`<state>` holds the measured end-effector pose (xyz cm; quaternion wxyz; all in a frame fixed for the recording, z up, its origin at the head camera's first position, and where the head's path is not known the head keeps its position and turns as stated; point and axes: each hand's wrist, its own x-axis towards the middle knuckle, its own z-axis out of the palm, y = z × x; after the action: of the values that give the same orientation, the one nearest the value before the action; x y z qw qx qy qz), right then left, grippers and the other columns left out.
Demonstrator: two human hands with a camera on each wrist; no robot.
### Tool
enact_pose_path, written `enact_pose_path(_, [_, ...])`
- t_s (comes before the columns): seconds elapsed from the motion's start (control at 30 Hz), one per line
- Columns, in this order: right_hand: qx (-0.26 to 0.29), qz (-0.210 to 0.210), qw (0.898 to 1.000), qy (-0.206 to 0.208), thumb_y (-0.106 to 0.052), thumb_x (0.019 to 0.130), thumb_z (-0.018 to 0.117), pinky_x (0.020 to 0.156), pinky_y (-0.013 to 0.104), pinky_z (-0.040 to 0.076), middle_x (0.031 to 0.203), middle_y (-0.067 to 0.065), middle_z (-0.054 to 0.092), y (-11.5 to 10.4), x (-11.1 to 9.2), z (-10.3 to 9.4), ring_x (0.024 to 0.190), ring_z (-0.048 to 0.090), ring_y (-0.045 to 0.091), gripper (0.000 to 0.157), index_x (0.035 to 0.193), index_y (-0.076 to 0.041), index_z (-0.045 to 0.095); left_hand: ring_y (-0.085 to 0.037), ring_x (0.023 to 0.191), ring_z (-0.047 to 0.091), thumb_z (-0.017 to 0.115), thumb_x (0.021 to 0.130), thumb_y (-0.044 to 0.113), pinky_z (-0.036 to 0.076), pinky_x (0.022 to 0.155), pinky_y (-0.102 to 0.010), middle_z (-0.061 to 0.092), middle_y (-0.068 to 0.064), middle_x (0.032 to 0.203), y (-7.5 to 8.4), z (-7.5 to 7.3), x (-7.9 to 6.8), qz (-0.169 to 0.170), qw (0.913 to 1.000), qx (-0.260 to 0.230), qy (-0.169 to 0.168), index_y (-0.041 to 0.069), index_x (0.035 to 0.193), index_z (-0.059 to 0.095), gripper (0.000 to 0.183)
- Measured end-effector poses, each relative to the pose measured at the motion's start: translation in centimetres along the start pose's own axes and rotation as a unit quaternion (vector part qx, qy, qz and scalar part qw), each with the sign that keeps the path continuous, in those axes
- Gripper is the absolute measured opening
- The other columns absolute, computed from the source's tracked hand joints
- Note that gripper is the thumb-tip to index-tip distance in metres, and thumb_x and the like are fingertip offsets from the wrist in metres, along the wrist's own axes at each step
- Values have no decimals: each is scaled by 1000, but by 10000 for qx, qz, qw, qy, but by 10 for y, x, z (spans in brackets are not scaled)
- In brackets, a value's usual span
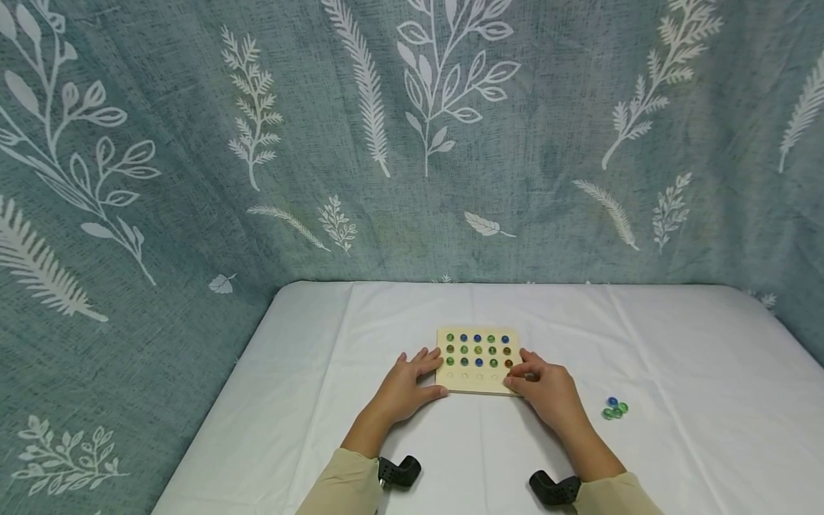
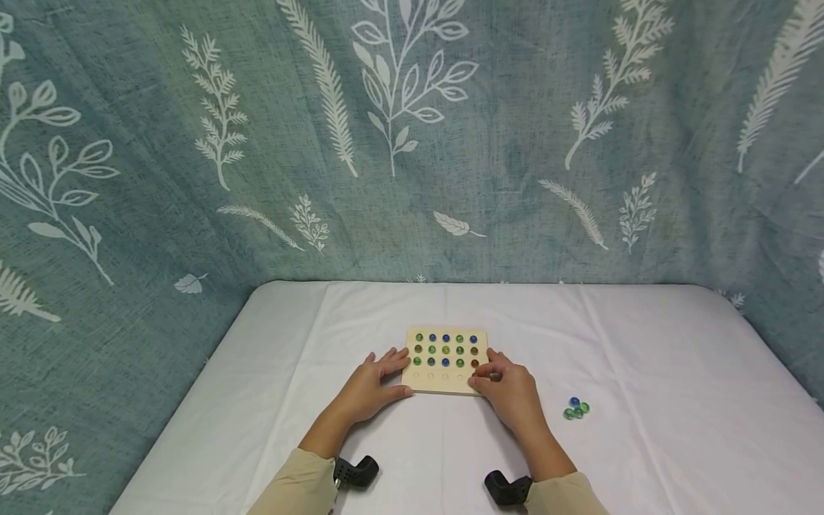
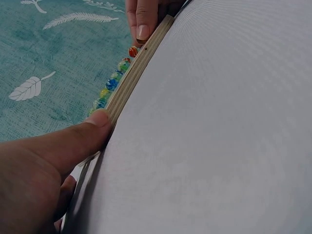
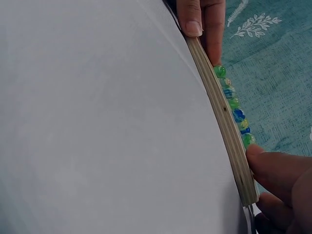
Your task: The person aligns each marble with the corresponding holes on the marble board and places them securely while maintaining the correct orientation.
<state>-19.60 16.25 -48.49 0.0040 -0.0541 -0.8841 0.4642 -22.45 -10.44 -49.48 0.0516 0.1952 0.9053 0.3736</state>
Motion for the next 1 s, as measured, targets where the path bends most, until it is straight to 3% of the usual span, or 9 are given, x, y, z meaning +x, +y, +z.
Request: enact_pose_path(1.0, [-184, -154, 9997, -21, -21, 85, 77, 120, 53, 28, 151, 13, 44, 1, 1, -1, 145, 32, 36, 25, 103, -5, 74, -16, 147, 32, 78, 83, 34, 9, 127, -42, 44, 7, 152, 2, -1, 0, 8, 10000, 1, 45, 13, 140, 57, 64])
